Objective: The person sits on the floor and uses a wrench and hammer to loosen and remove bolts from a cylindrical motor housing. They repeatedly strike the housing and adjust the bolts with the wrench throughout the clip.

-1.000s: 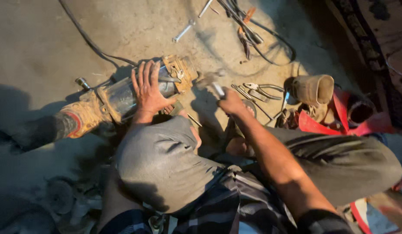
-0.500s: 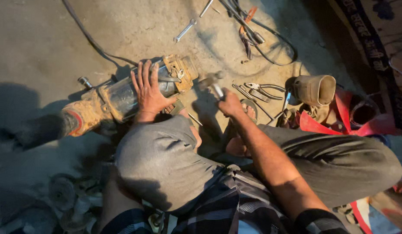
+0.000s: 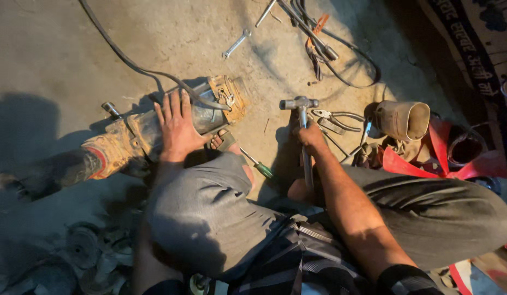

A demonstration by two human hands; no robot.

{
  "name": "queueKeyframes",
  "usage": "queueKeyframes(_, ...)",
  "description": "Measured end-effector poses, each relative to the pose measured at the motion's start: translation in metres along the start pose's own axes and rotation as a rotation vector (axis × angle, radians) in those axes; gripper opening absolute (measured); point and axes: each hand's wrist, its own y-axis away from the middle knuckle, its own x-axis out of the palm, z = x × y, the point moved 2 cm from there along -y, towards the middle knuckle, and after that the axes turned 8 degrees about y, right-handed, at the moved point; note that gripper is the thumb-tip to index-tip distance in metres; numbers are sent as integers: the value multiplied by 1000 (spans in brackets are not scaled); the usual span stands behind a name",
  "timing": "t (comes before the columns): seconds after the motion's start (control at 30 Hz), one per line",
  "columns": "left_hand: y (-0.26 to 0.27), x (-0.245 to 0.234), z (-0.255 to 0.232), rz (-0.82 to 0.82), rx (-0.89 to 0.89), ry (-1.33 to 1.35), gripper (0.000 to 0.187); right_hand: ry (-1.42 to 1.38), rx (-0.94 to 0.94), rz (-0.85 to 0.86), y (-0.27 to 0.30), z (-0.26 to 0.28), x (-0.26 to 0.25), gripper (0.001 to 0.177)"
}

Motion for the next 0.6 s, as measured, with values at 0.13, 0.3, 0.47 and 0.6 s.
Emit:
queueKeyframes(0.13, -9, -8, 4, 60, -31, -48, 137, 149, -23, -35, -7, 10, 1, 48)
queueKeyframes(0.3, -31, -16, 15, 157, -68, -34, 146, 68, 41, 16, 4, 15, -4, 47)
queueKeyframes(0.47, -54, -22, 22, 281, -154, -26, 149, -229, 229, 92, 24, 19, 6, 63)
queueKeyframes(0.6, -52, -20, 36, 296, -112, -9, 144, 257, 7, -38, 28, 14, 15, 57)
